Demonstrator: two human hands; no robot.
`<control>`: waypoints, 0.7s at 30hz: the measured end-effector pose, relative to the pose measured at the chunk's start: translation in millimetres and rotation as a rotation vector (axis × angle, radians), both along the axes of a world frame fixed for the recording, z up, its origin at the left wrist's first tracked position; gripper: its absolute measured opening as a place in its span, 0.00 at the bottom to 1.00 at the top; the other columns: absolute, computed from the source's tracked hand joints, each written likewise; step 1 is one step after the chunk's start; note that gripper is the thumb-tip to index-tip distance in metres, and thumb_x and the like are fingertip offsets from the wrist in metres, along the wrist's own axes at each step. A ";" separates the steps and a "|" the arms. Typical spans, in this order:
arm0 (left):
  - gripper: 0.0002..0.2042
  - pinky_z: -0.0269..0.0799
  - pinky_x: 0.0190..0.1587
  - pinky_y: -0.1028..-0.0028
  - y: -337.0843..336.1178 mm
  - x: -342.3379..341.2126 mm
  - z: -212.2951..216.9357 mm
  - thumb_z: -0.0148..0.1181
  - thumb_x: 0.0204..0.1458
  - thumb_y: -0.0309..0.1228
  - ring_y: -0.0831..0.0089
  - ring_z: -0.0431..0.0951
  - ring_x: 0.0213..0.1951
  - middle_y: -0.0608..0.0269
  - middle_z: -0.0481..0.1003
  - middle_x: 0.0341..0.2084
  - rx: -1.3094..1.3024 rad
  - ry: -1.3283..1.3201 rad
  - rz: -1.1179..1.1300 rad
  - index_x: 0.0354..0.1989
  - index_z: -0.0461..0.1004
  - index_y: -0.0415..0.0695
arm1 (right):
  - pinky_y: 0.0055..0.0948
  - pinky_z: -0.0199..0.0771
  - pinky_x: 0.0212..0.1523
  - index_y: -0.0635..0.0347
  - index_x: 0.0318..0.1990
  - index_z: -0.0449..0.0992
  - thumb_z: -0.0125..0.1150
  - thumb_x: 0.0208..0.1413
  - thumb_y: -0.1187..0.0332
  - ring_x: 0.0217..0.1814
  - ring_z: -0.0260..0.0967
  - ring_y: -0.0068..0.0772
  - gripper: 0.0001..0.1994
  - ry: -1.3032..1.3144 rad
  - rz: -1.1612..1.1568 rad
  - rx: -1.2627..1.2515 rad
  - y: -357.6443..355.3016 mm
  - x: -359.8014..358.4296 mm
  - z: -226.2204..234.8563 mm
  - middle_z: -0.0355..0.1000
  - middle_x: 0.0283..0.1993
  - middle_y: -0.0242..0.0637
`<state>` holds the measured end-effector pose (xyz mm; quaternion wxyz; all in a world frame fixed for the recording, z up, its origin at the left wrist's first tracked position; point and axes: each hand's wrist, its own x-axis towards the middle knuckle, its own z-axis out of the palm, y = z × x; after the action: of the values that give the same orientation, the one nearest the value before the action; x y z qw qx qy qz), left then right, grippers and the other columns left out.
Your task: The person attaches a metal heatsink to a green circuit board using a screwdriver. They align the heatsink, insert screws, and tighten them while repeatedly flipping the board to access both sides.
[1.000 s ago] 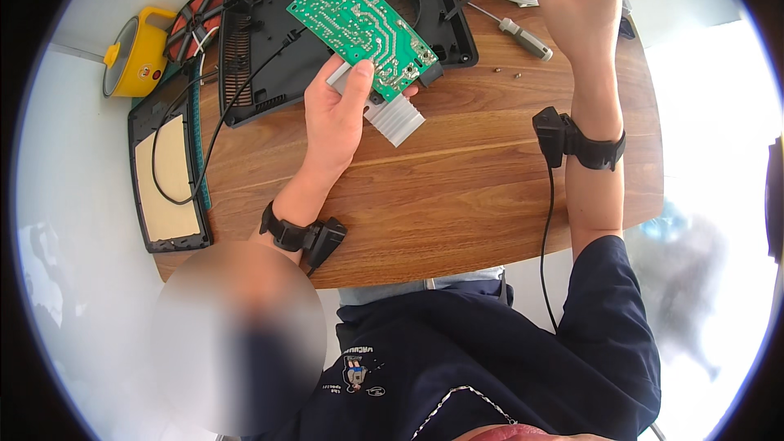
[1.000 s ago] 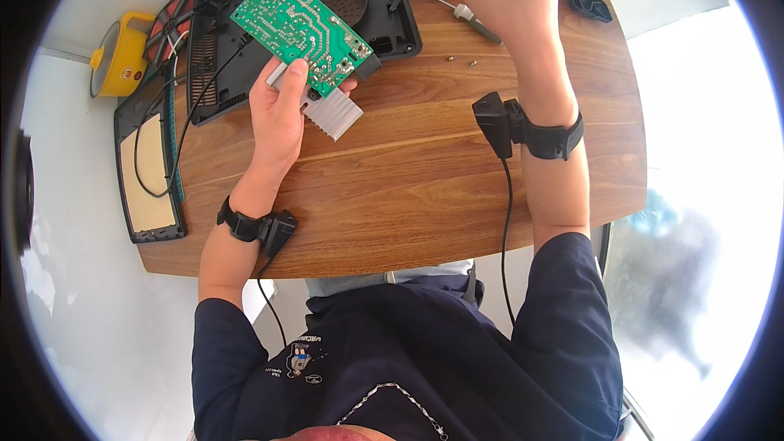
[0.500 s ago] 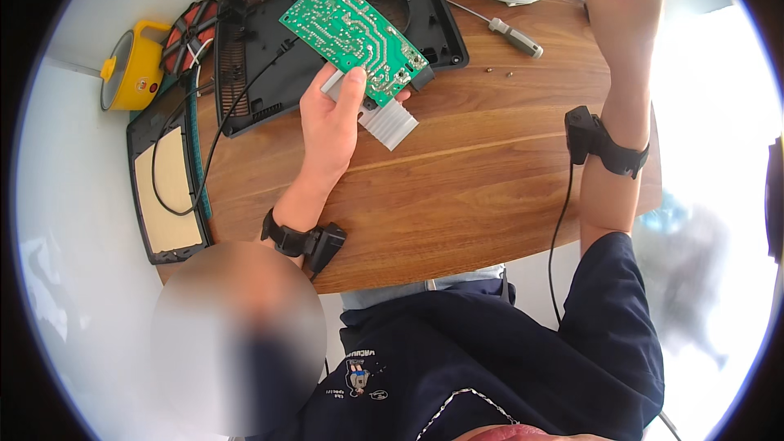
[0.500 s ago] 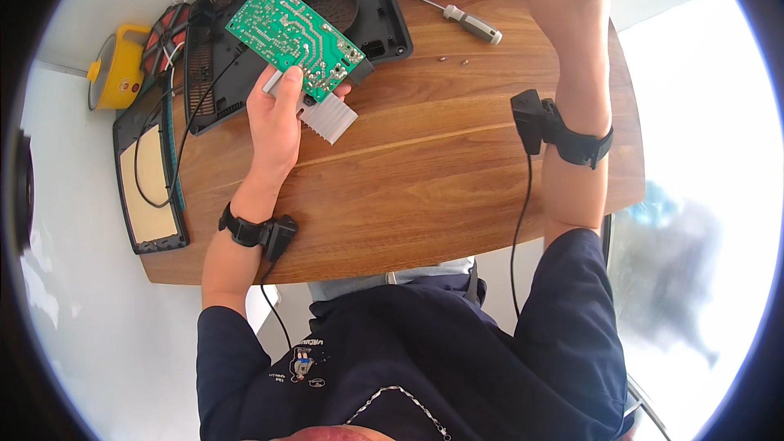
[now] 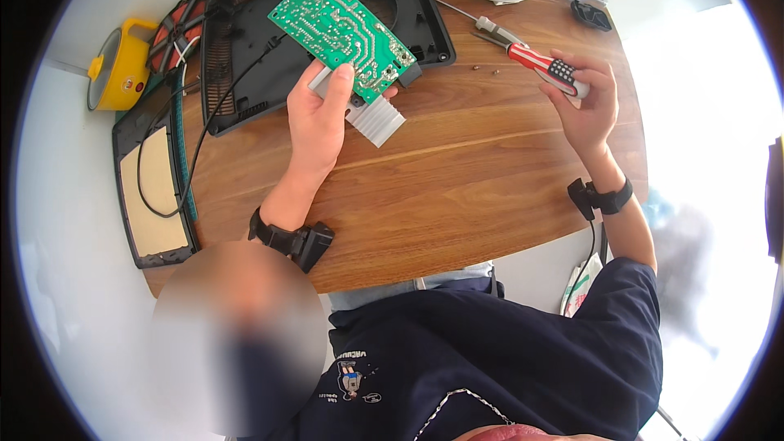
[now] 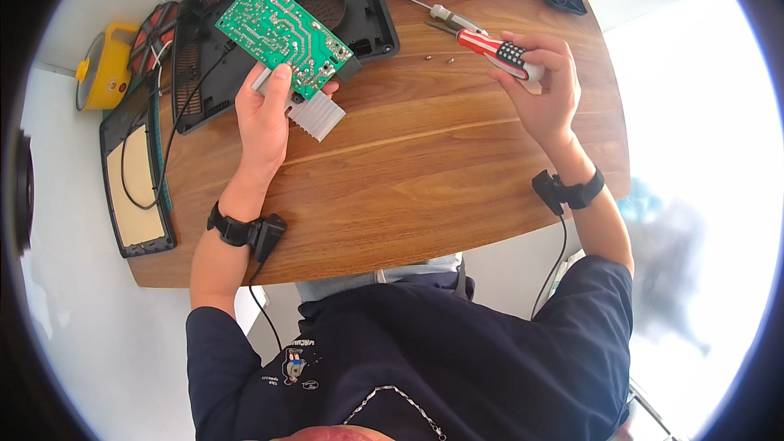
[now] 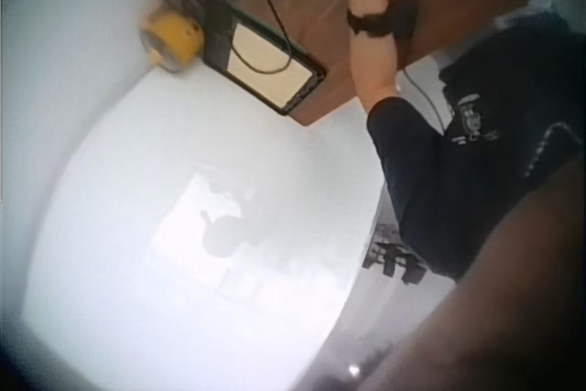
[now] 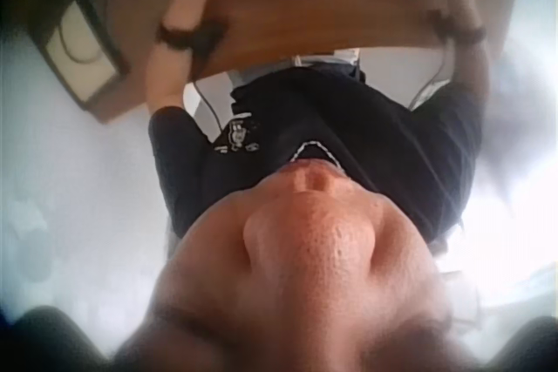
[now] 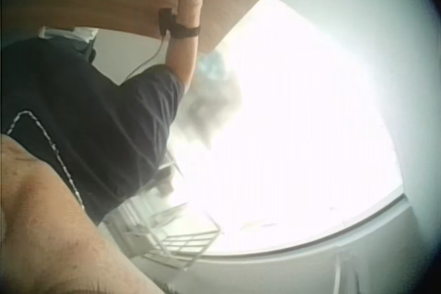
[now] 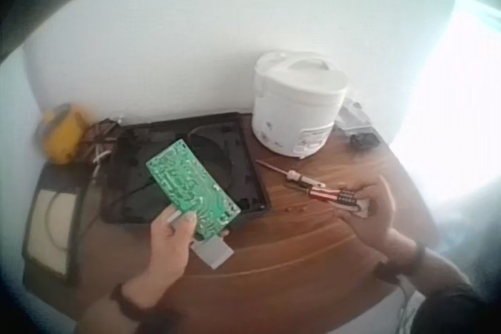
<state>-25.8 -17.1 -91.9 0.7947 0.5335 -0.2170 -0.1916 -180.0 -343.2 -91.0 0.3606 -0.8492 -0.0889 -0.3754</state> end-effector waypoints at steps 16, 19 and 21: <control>0.14 0.85 0.46 0.63 1.6 2.2 -1.8 0.49 0.69 0.29 0.61 0.85 0.42 0.51 0.80 0.46 0.006 -0.019 -0.016 0.55 0.70 0.31 | 0.40 0.76 0.40 0.57 0.47 0.76 0.72 0.54 0.59 0.42 0.74 0.46 0.18 0.618 -0.361 -0.416 6.6 -4.9 16.3 0.71 0.43 0.38; 0.14 0.85 0.46 0.63 0.8 1.2 -2.2 0.49 0.69 0.29 0.61 0.85 0.43 0.51 0.80 0.46 -0.005 -0.021 -0.010 0.55 0.71 0.32 | 0.41 0.75 0.44 0.58 0.49 0.76 0.71 0.55 0.55 0.45 0.73 0.47 0.21 0.669 -0.334 -0.473 9.8 -0.8 27.0 0.71 0.43 0.39; 0.14 0.85 0.46 0.63 1.7 1.6 -2.9 0.49 0.69 0.29 0.62 0.85 0.43 0.51 0.80 0.47 -0.004 -0.026 -0.020 0.55 0.70 0.32 | 0.41 0.75 0.45 0.59 0.51 0.75 0.71 0.55 0.55 0.45 0.73 0.47 0.22 0.625 -0.312 -0.524 11.4 2.3 31.1 0.71 0.44 0.40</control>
<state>-24.2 -15.4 -94.8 0.7908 0.5323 -0.2332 -0.1921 -177.7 -331.9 -60.0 0.0814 -0.9881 0.0617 -0.1153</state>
